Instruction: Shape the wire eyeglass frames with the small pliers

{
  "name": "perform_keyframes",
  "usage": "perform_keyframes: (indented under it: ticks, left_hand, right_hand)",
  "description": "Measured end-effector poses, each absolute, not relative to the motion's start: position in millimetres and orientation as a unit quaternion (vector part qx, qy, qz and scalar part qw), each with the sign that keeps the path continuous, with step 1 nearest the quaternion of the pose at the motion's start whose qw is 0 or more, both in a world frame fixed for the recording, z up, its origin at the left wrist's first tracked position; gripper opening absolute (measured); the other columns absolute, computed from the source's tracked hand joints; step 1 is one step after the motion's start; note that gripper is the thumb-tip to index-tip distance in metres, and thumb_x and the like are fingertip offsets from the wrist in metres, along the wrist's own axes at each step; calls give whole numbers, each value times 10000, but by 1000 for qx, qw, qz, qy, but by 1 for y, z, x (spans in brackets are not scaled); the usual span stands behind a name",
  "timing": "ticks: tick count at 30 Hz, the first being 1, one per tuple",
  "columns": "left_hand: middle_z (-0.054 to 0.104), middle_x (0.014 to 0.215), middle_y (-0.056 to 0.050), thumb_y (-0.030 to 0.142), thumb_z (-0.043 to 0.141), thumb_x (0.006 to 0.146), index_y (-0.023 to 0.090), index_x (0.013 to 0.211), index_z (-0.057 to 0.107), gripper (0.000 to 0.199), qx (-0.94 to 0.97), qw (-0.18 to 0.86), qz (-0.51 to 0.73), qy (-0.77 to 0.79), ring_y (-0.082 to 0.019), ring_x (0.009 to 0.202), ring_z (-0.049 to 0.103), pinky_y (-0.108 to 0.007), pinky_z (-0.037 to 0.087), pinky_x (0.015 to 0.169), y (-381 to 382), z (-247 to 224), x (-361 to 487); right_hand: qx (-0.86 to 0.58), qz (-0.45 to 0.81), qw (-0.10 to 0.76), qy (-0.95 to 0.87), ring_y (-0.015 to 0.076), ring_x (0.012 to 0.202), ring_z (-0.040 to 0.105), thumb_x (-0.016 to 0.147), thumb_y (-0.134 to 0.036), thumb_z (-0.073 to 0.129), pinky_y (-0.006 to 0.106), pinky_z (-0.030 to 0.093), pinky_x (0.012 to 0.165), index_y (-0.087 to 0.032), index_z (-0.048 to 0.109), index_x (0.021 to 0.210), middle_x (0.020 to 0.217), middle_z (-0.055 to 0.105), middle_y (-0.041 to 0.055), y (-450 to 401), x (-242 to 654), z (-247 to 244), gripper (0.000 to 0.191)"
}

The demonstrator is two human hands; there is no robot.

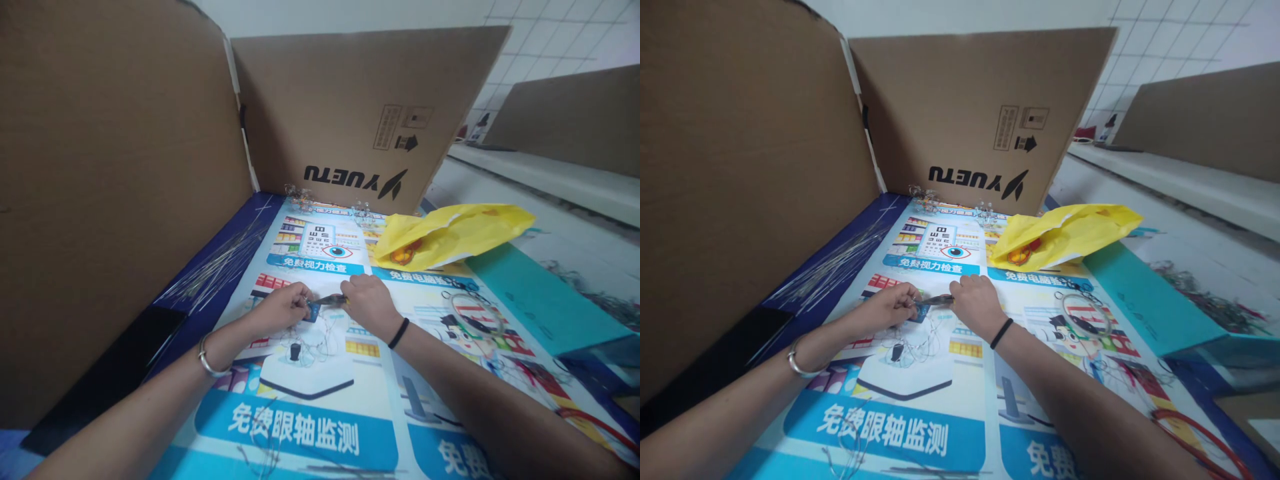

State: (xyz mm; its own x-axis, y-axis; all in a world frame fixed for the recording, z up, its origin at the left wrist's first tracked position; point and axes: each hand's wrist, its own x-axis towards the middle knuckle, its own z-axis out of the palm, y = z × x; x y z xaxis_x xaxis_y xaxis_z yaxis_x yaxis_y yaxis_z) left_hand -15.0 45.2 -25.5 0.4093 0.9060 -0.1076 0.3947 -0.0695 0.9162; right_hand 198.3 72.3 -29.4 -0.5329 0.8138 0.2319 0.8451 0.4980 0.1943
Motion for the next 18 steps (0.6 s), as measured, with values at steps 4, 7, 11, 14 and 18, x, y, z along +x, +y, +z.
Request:
perform_keyframes:
  ticks: [4,7,11,14,18]
  left_hand:
    - [559,678,29,171,513,737,171,857,510,120,704,463,264,470,-76,540,446,-185,332,491,45,-27,-14]
    - [528,653,42,192,520,747,176,830,522,84,715,442,268,470,-82,562,450,-190,339,518,46,-28,-13]
    - [527,651,44,182,528,738,181,830,525,93,717,437,271,470,-93,586,469,-199,351,542,46,-29,-13]
    - [580,708,22,128,510,713,181,840,530,139,721,431,267,472,-106,623,499,-211,369,572,46,-27,-14]
    - [633,769,6,37,456,643,187,832,548,258,738,401,255,479,-125,669,535,-226,380,604,45,-23,-14]
  right_hand:
    - [-482,-121,48,-867,198,790,530,754,-263,545,305,274,686,-171,617,825,790,619,65,74,196,-30,136]
    - [-484,-108,40,-867,189,781,539,757,-265,543,297,288,682,-179,626,829,795,624,55,74,195,-30,140]
    - [-480,-93,25,-872,182,775,548,750,-271,555,289,298,666,-187,633,812,785,626,47,75,196,-28,130]
    - [-469,-98,22,-878,182,774,545,754,-272,549,288,298,666,-192,628,809,789,627,42,75,197,-27,125]
    - [-475,-108,20,-873,183,764,539,767,-289,539,292,291,669,-186,628,819,787,625,53,73,198,-25,146]
